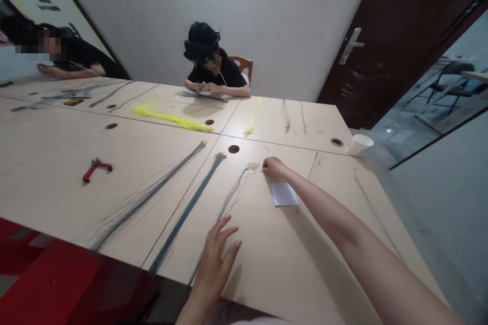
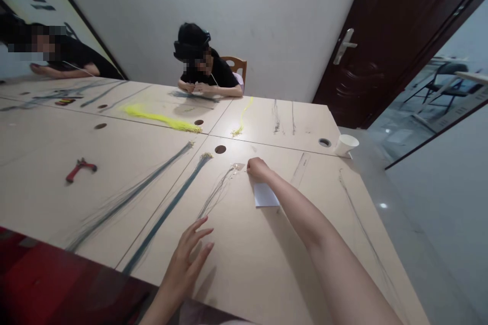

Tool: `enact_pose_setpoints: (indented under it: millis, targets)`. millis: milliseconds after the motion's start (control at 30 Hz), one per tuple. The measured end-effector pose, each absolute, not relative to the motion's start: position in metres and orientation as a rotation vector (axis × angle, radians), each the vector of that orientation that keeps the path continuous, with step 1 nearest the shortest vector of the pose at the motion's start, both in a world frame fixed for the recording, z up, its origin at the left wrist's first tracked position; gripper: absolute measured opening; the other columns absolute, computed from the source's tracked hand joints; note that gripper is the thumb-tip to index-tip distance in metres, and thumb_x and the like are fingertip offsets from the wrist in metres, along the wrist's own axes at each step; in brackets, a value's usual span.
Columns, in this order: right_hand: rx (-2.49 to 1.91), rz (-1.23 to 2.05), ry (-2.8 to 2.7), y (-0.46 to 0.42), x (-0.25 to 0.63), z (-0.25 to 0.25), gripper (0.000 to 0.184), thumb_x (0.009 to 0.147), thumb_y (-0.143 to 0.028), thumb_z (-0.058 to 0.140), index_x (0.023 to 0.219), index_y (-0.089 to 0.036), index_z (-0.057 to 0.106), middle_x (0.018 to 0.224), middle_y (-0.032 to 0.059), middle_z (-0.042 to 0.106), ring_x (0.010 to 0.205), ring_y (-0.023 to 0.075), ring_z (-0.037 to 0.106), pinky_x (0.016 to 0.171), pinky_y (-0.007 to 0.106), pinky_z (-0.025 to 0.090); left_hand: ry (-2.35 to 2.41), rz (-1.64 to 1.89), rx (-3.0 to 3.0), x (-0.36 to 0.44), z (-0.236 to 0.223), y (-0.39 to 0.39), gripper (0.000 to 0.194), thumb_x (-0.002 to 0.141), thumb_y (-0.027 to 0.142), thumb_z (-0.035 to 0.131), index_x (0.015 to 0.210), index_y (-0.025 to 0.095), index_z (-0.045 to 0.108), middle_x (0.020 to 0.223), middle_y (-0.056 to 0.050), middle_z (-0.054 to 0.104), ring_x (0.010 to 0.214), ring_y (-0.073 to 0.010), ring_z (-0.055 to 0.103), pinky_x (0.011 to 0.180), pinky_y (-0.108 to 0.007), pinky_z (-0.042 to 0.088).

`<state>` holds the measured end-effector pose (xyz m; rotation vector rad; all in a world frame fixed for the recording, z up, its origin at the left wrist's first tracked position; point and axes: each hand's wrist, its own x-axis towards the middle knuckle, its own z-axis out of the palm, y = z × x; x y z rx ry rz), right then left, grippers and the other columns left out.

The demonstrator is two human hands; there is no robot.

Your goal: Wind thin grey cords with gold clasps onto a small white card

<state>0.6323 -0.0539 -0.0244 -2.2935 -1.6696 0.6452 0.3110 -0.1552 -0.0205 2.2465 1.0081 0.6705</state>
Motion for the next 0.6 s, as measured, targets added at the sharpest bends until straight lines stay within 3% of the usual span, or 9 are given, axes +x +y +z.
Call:
enact_pose_setpoints:
  millis: [267, 600]
  targets:
    - [-2.215, 0.667, -1.698, -0.057, 0.635, -0.021, 0.019, 0.078, -0.017, 0.052, 0.093, -0.016, 0.064, 0.098, 0.0059, 0.066, 0.084, 0.0131, 0.058, 0.063, 0.017, 0.037, 1.06, 0.627, 2.178, 0.31, -0.019, -0.156, 0.026, 0.085, 0.037, 0.046, 0.106, 0.026, 0.057, 0.133, -0.005, 0.044, 0.127, -0.0212, 0.038, 0.103, -0.047, 0.038]
    - [-2.224, 0.487, -1.906, -0.056, 0.603, -0.011, 0.014, 0.07, -0.013, 0.056, 0.08, -0.014, 0.067, 0.087, 0.0112, 0.066, 0.082, 0.0199, 0.061, 0.067, 0.024, 0.039, 1.085, 0.64, 2.24, 0.299, -0.049, -0.137, 0.034, 0.082, 0.046, 0.046, 0.1, 0.024, 0.064, 0.128, -0.008, 0.051, 0.122, -0.022, 0.045, 0.102, -0.037, 0.041]
